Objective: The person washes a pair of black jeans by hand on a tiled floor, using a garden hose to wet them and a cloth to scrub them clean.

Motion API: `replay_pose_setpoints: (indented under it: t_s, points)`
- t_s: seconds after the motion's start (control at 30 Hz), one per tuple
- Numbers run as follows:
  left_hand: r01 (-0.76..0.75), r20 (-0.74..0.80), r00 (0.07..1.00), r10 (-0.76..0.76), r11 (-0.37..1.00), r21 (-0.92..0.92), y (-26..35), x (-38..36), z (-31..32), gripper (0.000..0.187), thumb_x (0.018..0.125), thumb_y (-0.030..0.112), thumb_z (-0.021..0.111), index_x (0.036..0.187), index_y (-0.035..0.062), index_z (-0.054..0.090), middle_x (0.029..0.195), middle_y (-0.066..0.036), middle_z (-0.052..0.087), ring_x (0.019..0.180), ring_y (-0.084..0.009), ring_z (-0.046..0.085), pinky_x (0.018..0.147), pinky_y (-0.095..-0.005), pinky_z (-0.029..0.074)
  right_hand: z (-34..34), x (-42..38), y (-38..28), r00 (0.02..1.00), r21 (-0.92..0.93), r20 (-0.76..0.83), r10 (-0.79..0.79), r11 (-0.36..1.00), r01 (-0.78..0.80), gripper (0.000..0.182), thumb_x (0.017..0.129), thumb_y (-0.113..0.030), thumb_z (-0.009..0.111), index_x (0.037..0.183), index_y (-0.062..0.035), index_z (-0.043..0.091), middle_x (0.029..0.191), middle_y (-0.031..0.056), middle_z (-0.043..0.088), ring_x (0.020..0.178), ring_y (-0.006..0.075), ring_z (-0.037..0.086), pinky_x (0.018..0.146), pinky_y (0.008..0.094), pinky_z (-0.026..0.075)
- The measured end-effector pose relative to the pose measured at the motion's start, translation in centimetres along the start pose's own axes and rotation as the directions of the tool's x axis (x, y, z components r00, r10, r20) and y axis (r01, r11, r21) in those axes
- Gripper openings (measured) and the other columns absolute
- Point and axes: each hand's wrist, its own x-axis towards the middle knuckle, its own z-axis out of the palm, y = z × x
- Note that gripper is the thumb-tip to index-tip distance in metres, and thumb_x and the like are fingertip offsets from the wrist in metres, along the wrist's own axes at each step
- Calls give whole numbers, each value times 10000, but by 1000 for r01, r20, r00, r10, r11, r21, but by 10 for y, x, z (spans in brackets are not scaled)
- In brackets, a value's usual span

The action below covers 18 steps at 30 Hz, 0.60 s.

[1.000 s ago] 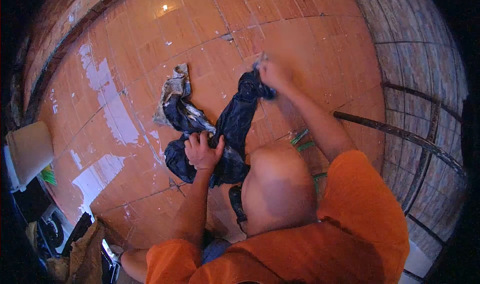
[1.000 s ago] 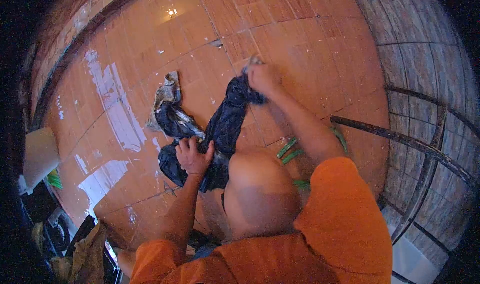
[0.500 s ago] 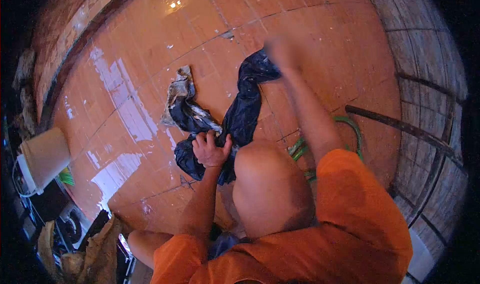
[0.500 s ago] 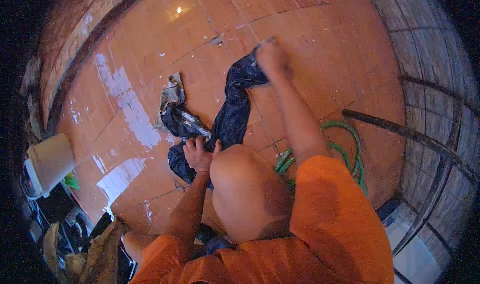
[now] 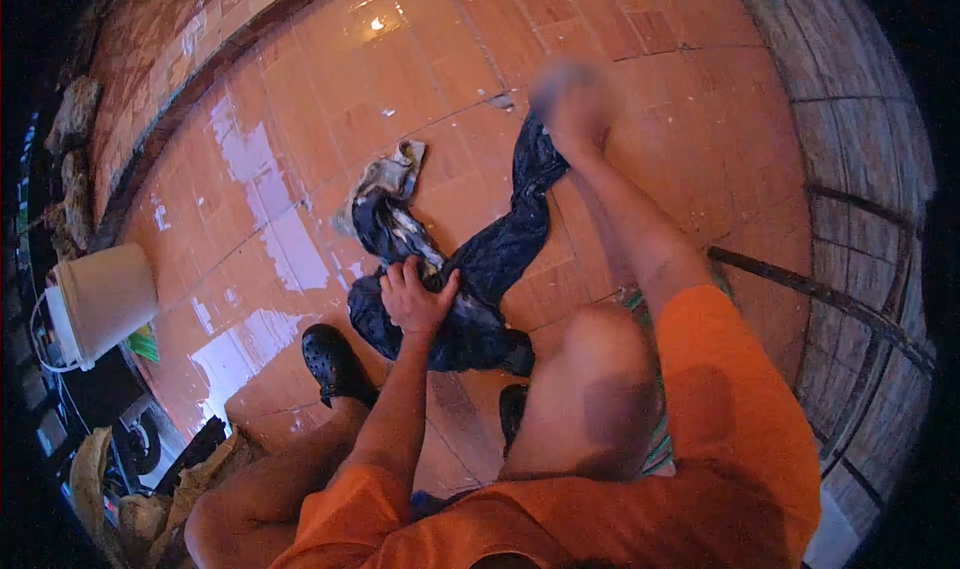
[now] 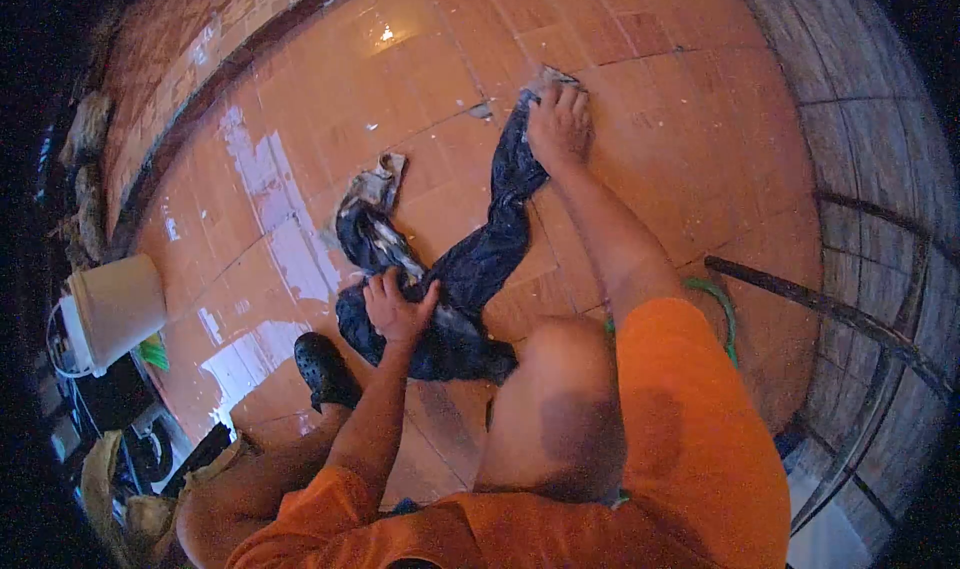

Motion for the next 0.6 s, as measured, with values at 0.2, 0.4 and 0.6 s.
replay_pose_setpoints:
  t_s: [0.2, 0.4, 0.6]
  points:
    - [23, -39, 999, -21, 999, 31, -42, 67, -6, 669, 646, 563, 828, 1069, 84, 629, 1005, -158, 569, 930, -369, 557, 783, -469, 477, 13, -26, -74, 996, 78, -75, -54, 995, 59, 590, 914, -334, 612, 1369, 12, 466, 1332, 255, 482, 1323, 465, 390, 1087, 552, 350]
    - [31, -76, 997, -26, 997, 67, -99, 128, -4, 690, 647, 530, 829, 1102, 61, 608, 1024, -167, 562, 943, -384, 556, 793, -482, 472, -25, -169, -83, 977, 48, 209, 28, 998, -39, 667, 915, -318, 609, 1440, 35, 397, 1410, 278, 421, 1354, 495, 352, 1125, 567, 307]
    - [11, -88, 996, -4, 996, 83, -99, 133, -5, 679, 661, 538, 813, 1092, 53, 614, 1022, -171, 571, 913, -389, 551, 763, -488, 466, 7, -25, -87, 972, -8, -21, 232, 973, -233, 641, 943, -331, 562, 1419, 69, 406, 1419, 267, 416, 1336, 507, 352, 1136, 556, 286]
